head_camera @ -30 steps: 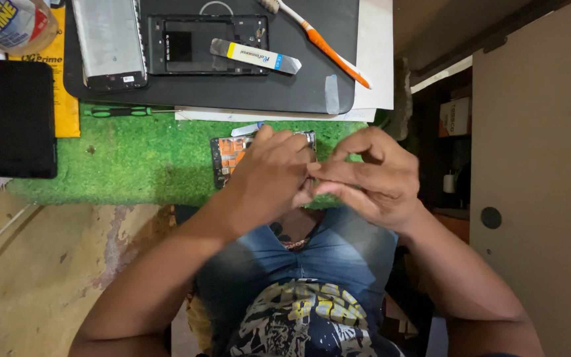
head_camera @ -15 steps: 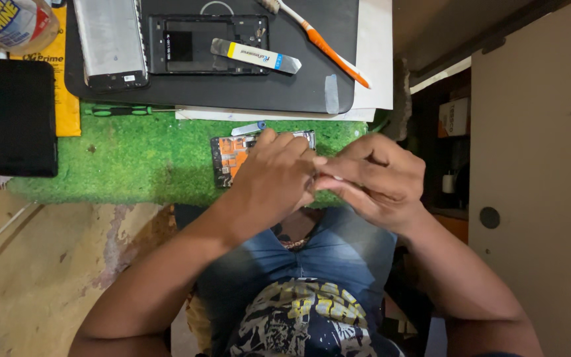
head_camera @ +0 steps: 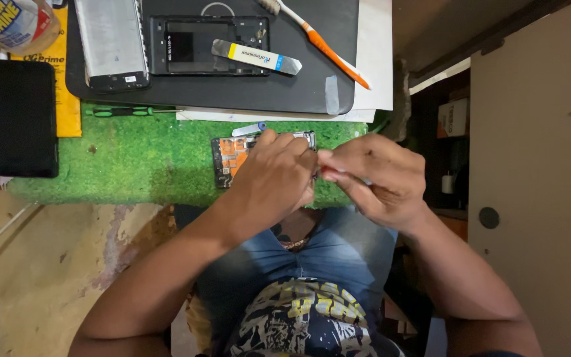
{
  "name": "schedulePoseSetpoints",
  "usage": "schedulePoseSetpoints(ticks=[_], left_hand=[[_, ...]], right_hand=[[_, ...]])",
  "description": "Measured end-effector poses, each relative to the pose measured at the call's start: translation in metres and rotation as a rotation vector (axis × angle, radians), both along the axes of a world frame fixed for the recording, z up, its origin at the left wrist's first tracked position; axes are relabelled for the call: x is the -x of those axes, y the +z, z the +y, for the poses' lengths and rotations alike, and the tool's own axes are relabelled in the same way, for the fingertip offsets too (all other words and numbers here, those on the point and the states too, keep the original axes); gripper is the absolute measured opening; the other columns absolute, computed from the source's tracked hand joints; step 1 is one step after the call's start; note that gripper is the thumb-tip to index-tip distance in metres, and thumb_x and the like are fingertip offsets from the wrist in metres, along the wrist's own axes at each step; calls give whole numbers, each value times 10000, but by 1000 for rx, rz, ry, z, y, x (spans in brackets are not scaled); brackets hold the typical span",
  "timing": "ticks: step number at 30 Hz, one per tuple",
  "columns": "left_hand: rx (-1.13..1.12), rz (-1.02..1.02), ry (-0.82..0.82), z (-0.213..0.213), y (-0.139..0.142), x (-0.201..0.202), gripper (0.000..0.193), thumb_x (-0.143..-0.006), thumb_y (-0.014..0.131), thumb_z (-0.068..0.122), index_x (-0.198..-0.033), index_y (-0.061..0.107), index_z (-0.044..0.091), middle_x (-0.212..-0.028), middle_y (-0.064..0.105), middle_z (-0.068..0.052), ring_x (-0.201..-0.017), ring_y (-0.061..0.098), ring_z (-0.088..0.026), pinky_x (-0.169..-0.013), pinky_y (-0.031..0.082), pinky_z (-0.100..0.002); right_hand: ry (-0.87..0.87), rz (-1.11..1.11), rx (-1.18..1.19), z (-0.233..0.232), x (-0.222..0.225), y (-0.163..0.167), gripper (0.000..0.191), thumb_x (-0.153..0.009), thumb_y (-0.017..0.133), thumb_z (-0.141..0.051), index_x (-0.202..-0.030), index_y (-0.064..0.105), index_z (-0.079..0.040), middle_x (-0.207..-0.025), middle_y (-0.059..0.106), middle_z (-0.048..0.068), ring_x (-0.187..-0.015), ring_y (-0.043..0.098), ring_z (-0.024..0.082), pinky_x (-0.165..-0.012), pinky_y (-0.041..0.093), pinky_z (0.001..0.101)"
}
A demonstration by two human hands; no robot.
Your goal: The person disassembles a smartphone by prying open the casing and removing the back cover. They then use a screwdriver to remove screws and detach internal components, including a ribbon cable, from the phone's chassis.
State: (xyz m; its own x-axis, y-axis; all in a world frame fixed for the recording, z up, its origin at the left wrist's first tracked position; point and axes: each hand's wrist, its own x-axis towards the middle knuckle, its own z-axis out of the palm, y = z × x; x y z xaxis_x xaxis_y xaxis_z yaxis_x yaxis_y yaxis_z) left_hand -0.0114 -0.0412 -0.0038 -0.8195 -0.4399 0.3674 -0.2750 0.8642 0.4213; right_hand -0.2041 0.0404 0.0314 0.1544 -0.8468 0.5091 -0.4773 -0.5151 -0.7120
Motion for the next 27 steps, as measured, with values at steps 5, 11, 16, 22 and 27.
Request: schedulePoseSetpoints(ticks=[5,11,16,22,27], left_hand=[[4,40,23,-1,1,1,155,-667,737,125,-779,657,53,-821,606,-89,-867,616,-257,-811,436,-418],[62,5,-6,-1,5,0,137,-681,740,93,-754,625,84,-787,594,-66,-813,607,-237,-767,440,-389],[103,-32,-23,1,9,0,141,-698,744,107,-757,616,98,-772,586,-61,-793,602,-238,-771,450,-385],[95,-12,-26,-2,4,1,130,-696,718,96,-761,607,82,-773,589,-71,-788,608,-243,-763,458,-384],[31,19,-67,-10,-2,1,134,-724,697,48,-792,581,53,-783,582,-93,-795,614,-257,-782,483,-405]], right_hand=[[-76,-61,0,3,10,1,265,-945,741,51,-1205,690,50,-1054,719,163,-911,739,208,-780,611,280],[-167,-267,-56,4,14,1,226,-1029,713,75,-1251,675,52,-1062,671,148,-913,730,193,-823,638,290],[-169,-295,-61,2,16,-2,229,-1035,701,89,-1259,672,51,-1077,664,142,-916,722,180,-820,650,286],[-190,-250,-53,0,18,-3,236,-1038,699,97,-1266,670,46,-1081,666,144,-921,718,177,-814,635,273],[-188,-274,-52,0,19,-4,234,-1039,705,88,-1266,672,42,-1093,664,140,-923,713,165,-823,634,266]])
